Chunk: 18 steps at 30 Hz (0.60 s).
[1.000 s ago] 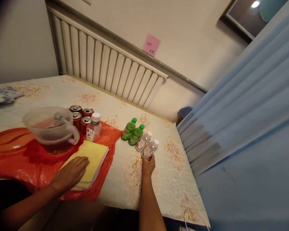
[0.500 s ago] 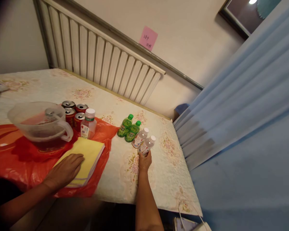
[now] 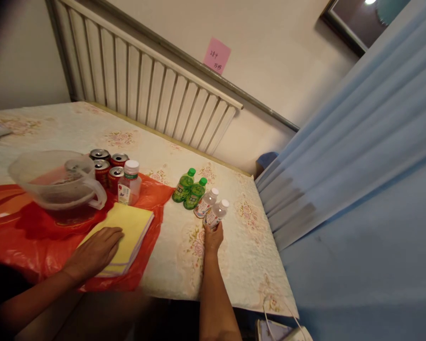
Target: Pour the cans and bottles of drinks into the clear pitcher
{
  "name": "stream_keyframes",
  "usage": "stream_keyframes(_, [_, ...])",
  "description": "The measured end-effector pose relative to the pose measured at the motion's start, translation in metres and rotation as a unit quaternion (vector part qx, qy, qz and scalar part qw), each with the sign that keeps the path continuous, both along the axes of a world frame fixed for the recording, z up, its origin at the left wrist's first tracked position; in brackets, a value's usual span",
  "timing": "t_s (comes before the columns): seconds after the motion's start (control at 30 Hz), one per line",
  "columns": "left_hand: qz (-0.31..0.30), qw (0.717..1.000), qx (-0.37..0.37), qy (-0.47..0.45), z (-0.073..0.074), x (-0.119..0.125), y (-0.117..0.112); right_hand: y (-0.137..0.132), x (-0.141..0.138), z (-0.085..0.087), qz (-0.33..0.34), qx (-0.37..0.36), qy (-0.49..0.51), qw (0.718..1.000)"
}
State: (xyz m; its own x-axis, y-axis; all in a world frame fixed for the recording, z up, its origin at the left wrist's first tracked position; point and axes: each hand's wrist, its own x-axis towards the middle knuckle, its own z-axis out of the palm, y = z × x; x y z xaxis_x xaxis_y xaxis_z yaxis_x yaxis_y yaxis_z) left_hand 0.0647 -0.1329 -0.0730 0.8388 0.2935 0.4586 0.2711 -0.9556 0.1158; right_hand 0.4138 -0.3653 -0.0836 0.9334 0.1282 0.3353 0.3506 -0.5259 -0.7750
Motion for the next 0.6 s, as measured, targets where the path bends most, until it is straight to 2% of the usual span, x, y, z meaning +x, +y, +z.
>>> stream_keyframes(0.37, [0.004, 1.0, -0.021, 0.003, 0.003, 0.001, -0.003, -0.004, 0.001, -0.015, -0.018, 0.045, 0.044, 0.998])
stream_keyframes(0.6, [-0.004, 0.998, -0.055, 0.0, 0.005, 0.001, -0.004, -0.016, -0.029, -0.011, -0.021, 0.071, 0.059, 0.996])
